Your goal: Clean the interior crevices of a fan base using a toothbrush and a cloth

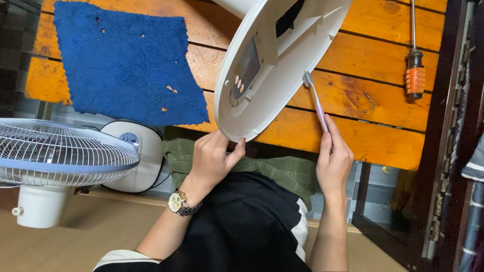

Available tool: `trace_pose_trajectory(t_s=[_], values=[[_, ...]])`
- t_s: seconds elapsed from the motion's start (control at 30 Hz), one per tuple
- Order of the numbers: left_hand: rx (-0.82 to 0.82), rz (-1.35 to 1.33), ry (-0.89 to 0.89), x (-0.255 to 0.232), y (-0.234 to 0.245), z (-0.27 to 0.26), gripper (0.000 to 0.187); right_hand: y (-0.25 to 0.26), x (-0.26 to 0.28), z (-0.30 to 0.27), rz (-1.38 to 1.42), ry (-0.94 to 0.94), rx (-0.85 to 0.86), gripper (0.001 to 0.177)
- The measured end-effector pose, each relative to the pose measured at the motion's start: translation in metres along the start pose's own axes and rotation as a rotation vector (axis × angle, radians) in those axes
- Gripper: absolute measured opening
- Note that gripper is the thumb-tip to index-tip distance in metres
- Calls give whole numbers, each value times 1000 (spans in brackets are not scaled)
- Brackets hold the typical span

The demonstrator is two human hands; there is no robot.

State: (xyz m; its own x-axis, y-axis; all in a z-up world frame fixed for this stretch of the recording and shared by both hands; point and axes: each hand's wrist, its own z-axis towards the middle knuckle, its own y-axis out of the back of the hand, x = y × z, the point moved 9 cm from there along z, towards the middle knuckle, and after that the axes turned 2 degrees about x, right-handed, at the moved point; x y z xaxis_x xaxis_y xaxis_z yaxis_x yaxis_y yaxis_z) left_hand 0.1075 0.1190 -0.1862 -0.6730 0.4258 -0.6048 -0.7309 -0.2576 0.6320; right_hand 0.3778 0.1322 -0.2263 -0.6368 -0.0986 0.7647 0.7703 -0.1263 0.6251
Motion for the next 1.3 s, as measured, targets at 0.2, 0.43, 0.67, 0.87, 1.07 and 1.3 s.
trace_pose_trajectory(t_s=[0.2, 0.43, 0.67, 0.87, 1.07, 1.3], values=[[22, -23, 17, 0, 0, 1, 19, 12, -7, 11, 14, -4, -19, 40], [32, -19, 18, -6, 4, 9, 22, 10, 3, 40, -157, 88, -51, 37], [25, -42, 25, -10, 8, 15, 20, 6, 18, 2, -322, 81, 37, 36], [37, -53, 29, -10, 8, 16, 20, 18, 28, 49, -349, 151, -92, 36], [34, -46, 30, -13, 12, 19, 22, 7, 10, 46, -397, 181, -106, 37], [17, -50, 18, -15, 13, 21, 21, 15, 19, 23, -372, 168, -79, 38]])
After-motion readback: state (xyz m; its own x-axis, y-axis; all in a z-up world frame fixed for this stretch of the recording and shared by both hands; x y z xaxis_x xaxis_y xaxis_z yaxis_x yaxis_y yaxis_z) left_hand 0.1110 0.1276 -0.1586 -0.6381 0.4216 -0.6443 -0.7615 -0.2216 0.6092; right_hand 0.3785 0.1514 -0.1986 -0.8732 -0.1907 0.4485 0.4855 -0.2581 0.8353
